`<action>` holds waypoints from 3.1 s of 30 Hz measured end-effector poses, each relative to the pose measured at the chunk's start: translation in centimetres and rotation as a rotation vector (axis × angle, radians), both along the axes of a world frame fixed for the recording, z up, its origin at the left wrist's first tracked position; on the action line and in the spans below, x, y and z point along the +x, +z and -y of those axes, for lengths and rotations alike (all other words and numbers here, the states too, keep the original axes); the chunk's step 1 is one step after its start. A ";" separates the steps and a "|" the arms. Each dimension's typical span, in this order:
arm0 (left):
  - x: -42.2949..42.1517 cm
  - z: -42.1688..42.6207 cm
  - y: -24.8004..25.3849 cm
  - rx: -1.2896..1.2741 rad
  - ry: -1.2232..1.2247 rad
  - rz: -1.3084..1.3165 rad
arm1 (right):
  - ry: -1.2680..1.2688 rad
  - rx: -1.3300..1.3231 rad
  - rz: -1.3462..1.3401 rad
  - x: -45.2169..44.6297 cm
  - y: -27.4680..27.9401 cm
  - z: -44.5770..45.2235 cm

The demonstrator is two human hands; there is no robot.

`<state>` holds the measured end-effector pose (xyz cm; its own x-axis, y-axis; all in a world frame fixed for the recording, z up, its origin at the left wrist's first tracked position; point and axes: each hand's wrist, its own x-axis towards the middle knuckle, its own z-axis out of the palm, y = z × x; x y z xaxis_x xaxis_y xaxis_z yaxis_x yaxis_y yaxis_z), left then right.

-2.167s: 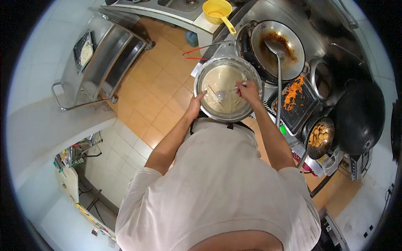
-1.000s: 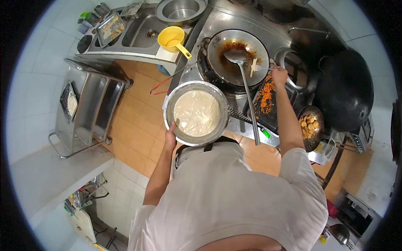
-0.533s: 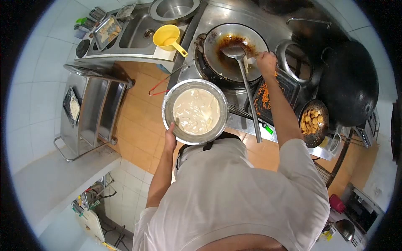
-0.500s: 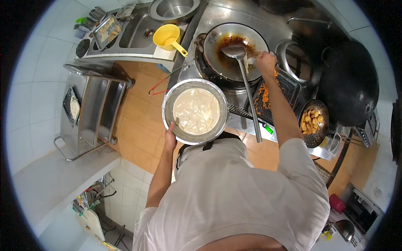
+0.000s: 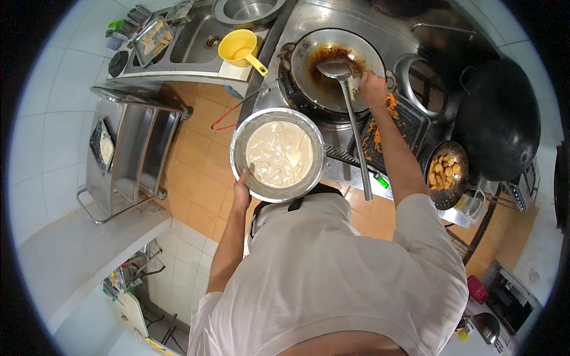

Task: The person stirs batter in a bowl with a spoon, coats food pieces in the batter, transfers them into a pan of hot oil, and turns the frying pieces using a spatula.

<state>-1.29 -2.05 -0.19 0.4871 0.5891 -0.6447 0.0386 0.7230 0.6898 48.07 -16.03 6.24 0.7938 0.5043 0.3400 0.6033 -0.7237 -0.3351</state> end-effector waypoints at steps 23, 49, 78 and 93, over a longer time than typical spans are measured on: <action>-0.2 -0.2 -0.7 -0.017 0.002 -0.007 | -0.166 0.214 0.082 1.4 1.9 1.9; 1.1 -0.1 1.5 0.035 -0.093 0.021 | 0.217 0.175 -0.602 -24.9 2.1 -3.1; 1.1 -0.7 1.8 0.114 -0.155 0.032 | 0.636 0.351 -0.473 -27.1 1.0 -3.8; 1.2 -0.4 0.1 0.133 -0.101 0.056 | 0.330 0.022 -0.807 -24.6 -0.1 -4.4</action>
<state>-0.12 -1.61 -0.07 0.5809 0.6136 -0.5348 0.0654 0.6197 0.7821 23.46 -11.61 6.13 0.6108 0.7510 -0.2509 0.3533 -0.5421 -0.7625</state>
